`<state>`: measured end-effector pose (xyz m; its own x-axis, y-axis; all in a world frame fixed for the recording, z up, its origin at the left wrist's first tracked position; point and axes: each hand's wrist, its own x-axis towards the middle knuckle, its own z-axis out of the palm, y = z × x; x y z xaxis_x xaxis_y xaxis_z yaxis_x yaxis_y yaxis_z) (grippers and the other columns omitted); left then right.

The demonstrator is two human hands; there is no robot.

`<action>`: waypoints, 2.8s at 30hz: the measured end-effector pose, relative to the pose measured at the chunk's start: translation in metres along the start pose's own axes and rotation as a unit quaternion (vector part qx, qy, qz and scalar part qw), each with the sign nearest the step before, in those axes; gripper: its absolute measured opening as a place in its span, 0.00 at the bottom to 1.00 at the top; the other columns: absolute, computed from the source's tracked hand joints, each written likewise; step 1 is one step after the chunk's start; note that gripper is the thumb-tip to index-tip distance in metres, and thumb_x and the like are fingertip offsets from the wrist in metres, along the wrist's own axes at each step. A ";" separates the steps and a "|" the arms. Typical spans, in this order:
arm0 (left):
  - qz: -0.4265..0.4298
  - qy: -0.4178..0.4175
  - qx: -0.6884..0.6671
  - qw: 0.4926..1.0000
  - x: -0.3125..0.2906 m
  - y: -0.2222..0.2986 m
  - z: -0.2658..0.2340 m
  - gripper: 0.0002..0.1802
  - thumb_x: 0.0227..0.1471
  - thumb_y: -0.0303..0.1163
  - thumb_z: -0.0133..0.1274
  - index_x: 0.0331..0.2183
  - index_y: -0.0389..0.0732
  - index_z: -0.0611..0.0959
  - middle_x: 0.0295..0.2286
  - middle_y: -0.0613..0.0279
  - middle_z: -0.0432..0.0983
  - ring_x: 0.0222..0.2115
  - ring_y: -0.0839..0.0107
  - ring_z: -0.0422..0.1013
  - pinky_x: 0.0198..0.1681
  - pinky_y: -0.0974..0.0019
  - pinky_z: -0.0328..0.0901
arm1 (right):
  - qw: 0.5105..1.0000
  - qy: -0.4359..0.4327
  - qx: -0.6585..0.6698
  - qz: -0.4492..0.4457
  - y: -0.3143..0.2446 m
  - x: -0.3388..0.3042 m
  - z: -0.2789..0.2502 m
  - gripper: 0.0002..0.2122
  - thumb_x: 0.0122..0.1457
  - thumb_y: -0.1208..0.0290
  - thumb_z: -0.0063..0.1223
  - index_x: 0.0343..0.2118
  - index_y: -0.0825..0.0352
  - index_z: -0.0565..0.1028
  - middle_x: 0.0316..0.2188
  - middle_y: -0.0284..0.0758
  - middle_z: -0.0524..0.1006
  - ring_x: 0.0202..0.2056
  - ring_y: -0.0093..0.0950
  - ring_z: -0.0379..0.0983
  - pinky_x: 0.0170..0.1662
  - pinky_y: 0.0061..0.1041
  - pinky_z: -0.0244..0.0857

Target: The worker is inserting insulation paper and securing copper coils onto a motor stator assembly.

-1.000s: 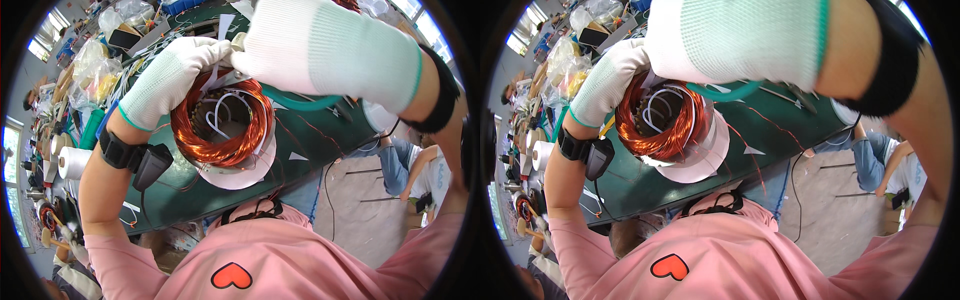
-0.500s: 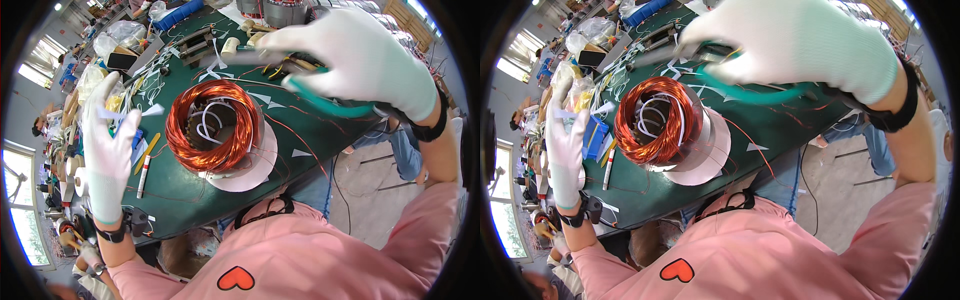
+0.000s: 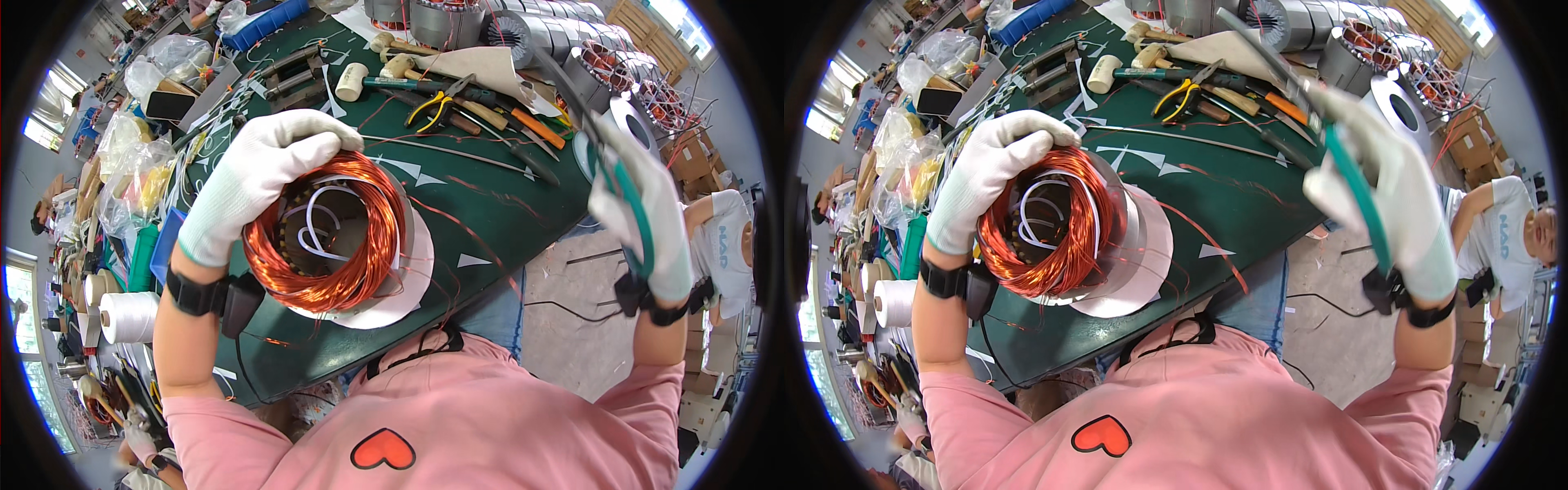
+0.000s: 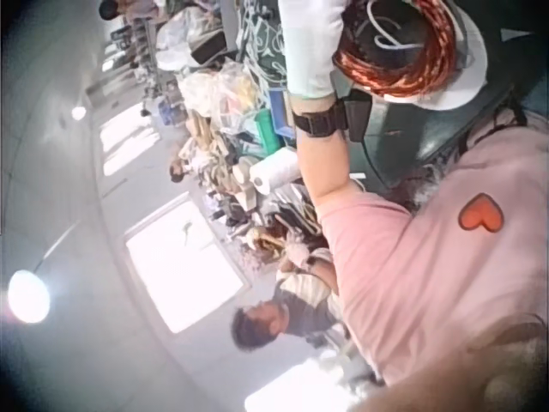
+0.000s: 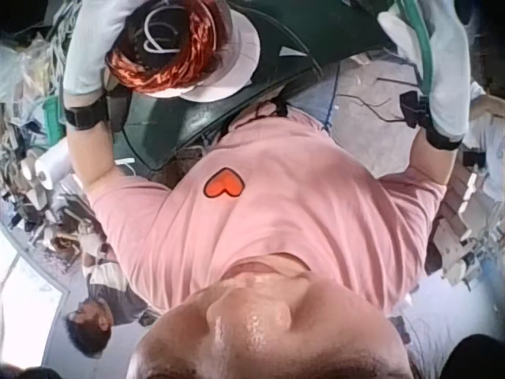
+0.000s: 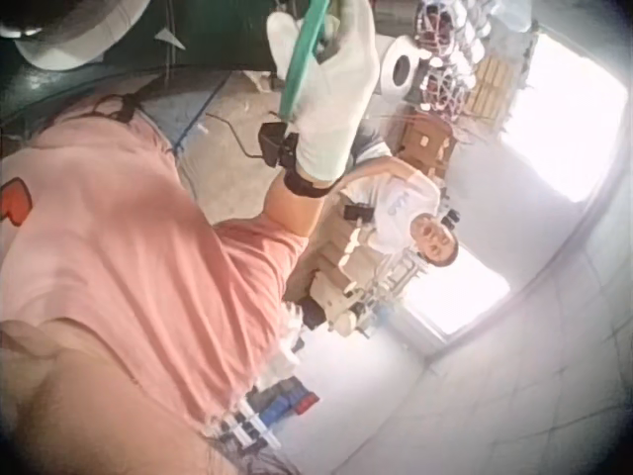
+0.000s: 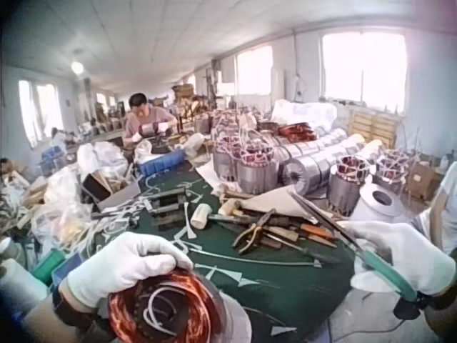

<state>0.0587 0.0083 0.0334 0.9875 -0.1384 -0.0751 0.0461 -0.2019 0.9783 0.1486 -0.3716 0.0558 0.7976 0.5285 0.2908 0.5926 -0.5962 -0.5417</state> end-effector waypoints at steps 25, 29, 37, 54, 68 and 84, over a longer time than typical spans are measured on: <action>-0.025 0.228 0.057 0.972 -0.046 0.007 0.029 0.17 0.65 0.25 0.45 0.53 0.31 0.79 0.48 0.60 0.79 0.48 0.76 0.74 0.56 0.70 0.66 | 0.826 -0.207 0.485 0.199 -0.053 -0.020 0.091 0.33 0.62 0.76 0.60 0.69 0.71 0.60 0.52 0.35 0.79 0.42 0.18 0.74 0.51 0.21 0.68; -0.033 0.176 0.037 0.983 -0.029 0.030 0.026 0.17 0.65 0.32 0.50 0.49 0.31 0.81 0.43 0.62 0.81 0.44 0.78 0.74 0.53 0.71 0.67 | 0.930 -0.176 0.321 0.030 -0.026 -0.036 0.115 0.35 0.58 0.71 0.65 0.68 0.68 0.62 0.48 0.40 0.80 0.29 0.18 0.67 0.40 0.18 0.69; -0.028 0.204 0.109 0.973 -0.025 0.014 0.032 0.16 0.64 0.33 0.51 0.45 0.31 0.83 0.39 0.63 0.81 0.41 0.79 0.75 0.50 0.71 0.68 | 0.953 -0.157 0.260 -0.007 -0.039 -0.048 0.129 0.37 0.54 0.64 0.68 0.67 0.66 0.65 0.23 0.33 0.70 0.22 0.24 0.65 0.31 0.20 0.66; 0.009 0.158 0.121 0.980 -0.022 0.011 0.023 0.20 0.69 0.38 0.46 0.43 0.31 0.84 0.37 0.64 0.82 0.39 0.80 0.75 0.48 0.72 0.69 | 0.964 -0.205 -0.084 -0.146 -0.051 0.013 0.080 0.33 0.58 0.49 0.63 0.63 0.61 0.70 0.21 0.38 0.78 0.21 0.37 0.78 0.24 0.31 0.69; 0.037 -0.043 0.323 0.945 0.002 0.044 0.002 0.19 0.66 0.38 0.47 0.42 0.31 0.84 0.34 0.60 0.82 0.37 0.77 0.74 0.45 0.72 0.68 | 0.914 -0.235 -0.218 -0.249 -0.083 0.042 0.035 0.28 0.56 0.56 0.65 0.57 0.66 0.74 0.23 0.40 0.80 0.23 0.39 0.78 0.26 0.33 0.68; 0.023 0.016 0.194 0.981 0.014 0.024 0.004 0.18 0.66 0.41 0.52 0.34 0.35 0.84 0.28 0.69 0.78 0.32 0.81 0.71 0.39 0.74 0.66 | 0.845 -0.190 -0.322 -0.383 -0.103 0.078 0.034 0.25 0.52 0.59 0.65 0.52 0.64 0.79 0.23 0.45 0.78 0.26 0.41 0.78 0.33 0.37 0.71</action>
<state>0.0727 -0.0027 0.0547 0.9917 -0.1273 -0.0201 -0.0537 -0.5502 0.8333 0.1465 -0.2485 0.1073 0.1317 0.9911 0.0213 0.9546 -0.1326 0.2669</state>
